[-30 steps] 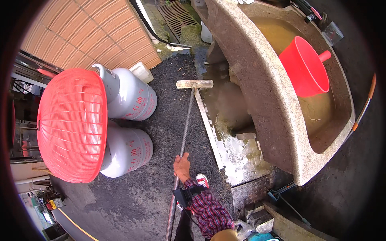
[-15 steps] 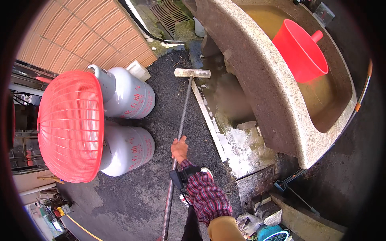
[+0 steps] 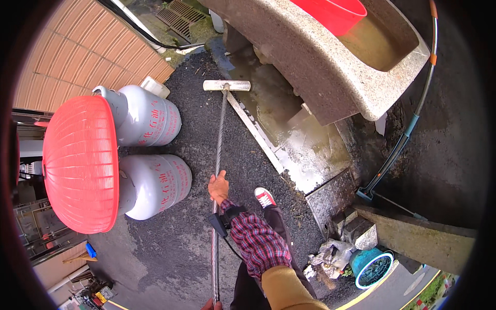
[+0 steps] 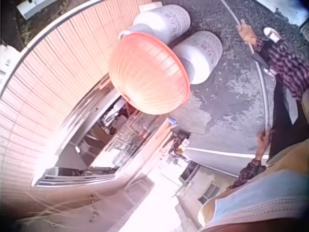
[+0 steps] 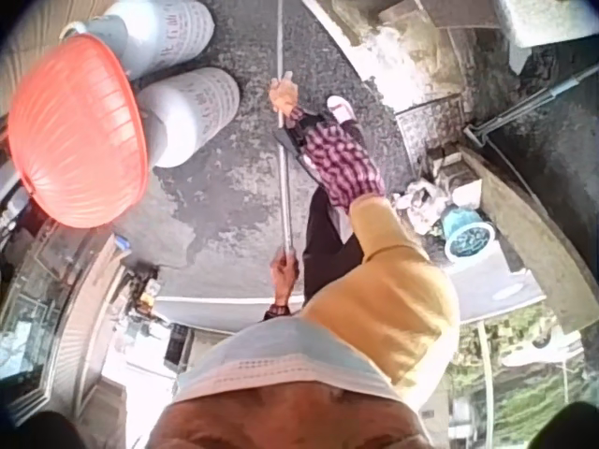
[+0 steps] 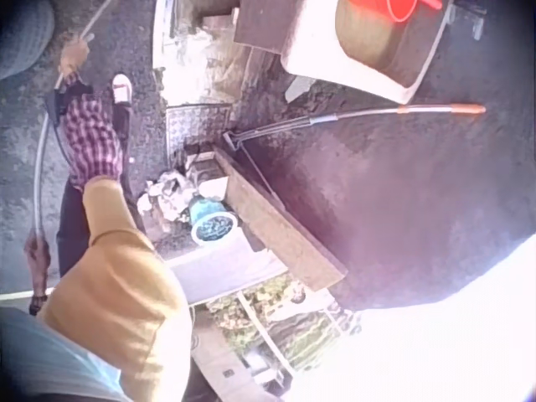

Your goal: Scrubbing and rinsing the concrete floor area under an outdoor sink with a brush, scoop, and hose.

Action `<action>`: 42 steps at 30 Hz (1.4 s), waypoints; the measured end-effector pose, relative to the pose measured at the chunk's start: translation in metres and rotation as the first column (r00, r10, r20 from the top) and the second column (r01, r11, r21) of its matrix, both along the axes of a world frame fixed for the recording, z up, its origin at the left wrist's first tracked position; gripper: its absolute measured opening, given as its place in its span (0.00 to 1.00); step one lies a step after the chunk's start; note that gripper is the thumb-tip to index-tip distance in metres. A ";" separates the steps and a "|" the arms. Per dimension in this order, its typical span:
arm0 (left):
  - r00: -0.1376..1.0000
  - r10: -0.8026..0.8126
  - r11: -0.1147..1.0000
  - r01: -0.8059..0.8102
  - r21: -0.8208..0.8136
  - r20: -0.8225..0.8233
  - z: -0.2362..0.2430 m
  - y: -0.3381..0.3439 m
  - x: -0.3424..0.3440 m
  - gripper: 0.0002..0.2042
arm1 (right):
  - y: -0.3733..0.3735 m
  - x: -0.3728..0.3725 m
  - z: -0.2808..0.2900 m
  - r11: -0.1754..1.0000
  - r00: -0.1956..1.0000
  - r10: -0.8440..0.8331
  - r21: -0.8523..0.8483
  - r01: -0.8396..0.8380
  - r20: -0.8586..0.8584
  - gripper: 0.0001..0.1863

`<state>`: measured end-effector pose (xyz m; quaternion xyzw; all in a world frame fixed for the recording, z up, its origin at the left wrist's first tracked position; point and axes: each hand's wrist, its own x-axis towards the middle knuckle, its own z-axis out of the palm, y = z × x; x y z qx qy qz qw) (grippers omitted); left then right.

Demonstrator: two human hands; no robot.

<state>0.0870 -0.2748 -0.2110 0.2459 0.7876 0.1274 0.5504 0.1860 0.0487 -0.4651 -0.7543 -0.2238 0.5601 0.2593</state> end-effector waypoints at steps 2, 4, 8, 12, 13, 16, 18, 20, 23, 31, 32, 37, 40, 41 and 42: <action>1.000 0.020 0.999 -0.020 -0.042 -0.001 0.011 -0.017 -0.011 0.09 | -0.031 -0.007 0.003 0.999 0.999 -0.035 0.003 0.035 0.005 0.13; 0.998 0.056 0.998 -0.057 -0.025 -0.016 0.019 -0.071 -0.043 0.07 | -0.072 -0.012 0.020 0.997 0.997 -0.077 -0.014 0.077 -0.026 0.13; 0.997 0.076 0.988 -0.077 -0.137 -0.014 0.041 -0.157 -0.105 0.07 | -0.182 -0.020 0.046 0.986 0.991 -0.131 -0.103 0.134 0.036 0.13; 0.997 -0.041 0.954 0.057 -0.294 0.061 0.090 -0.223 -0.172 0.09 | -0.277 -0.039 0.087 0.956 0.977 -0.210 -0.217 0.199 -0.031 0.13; 0.992 -0.086 0.945 0.111 -0.306 0.096 0.100 -0.232 -0.188 0.10 | -0.295 -0.040 0.092 0.943 0.971 -0.236 -0.246 0.222 -0.029 0.13; 0.949 -0.240 0.917 0.291 -0.272 0.206 0.124 -0.246 -0.224 0.14 | -0.337 -0.048 0.100 0.907 0.947 -0.319 -0.278 0.316 0.034 0.13; 0.952 -0.197 0.875 0.278 -0.395 0.235 0.142 -0.202 -0.219 0.14 | -0.354 -0.054 0.102 0.864 0.909 -0.417 -0.303 0.402 0.016 0.13; 0.959 -0.144 0.822 0.254 -0.510 0.245 0.144 -0.184 -0.227 0.15 | -0.354 -0.051 0.103 0.819 0.865 -0.502 -0.328 0.471 -0.013 0.12; 0.783 -0.620 0.783 0.622 -0.019 0.042 0.118 -0.200 -0.273 0.10 | -0.339 -0.046 0.105 0.799 0.854 -0.518 -0.326 0.506 0.054 0.13; 0.681 -0.732 0.662 0.717 0.218 -0.017 0.086 0.051 -0.143 0.17 | -0.227 0.083 0.043 0.535 0.466 -0.832 -0.214 0.817 -0.300 0.12; 0.696 -0.718 0.673 0.703 0.230 -0.024 0.083 0.071 -0.127 0.17 | -0.216 0.109 0.049 0.573 0.486 -0.807 -0.247 0.782 -0.335 0.10; 0.377 -0.913 0.376 0.926 0.041 -0.158 0.100 0.179 -0.079 0.19 | -0.144 0.247 0.164 0.933 0.836 -0.265 0.348 0.095 0.481 0.12; 0.330 -0.867 0.303 0.944 0.133 -0.374 0.080 0.176 -0.107 0.20 | -0.016 0.300 0.314 0.821 0.673 -0.418 0.571 -0.008 0.610 0.10; 0.344 -0.803 0.272 0.938 0.213 -0.487 0.074 0.176 -0.109 0.21 | 0.023 0.321 0.335 0.783 0.606 -0.353 0.580 -0.226 0.713 0.10; 0.355 -0.794 0.277 0.934 0.227 -0.493 0.085 0.196 -0.092 0.21 | 0.060 0.341 0.351 0.712 0.516 -0.302 0.550 -0.436 0.801 0.11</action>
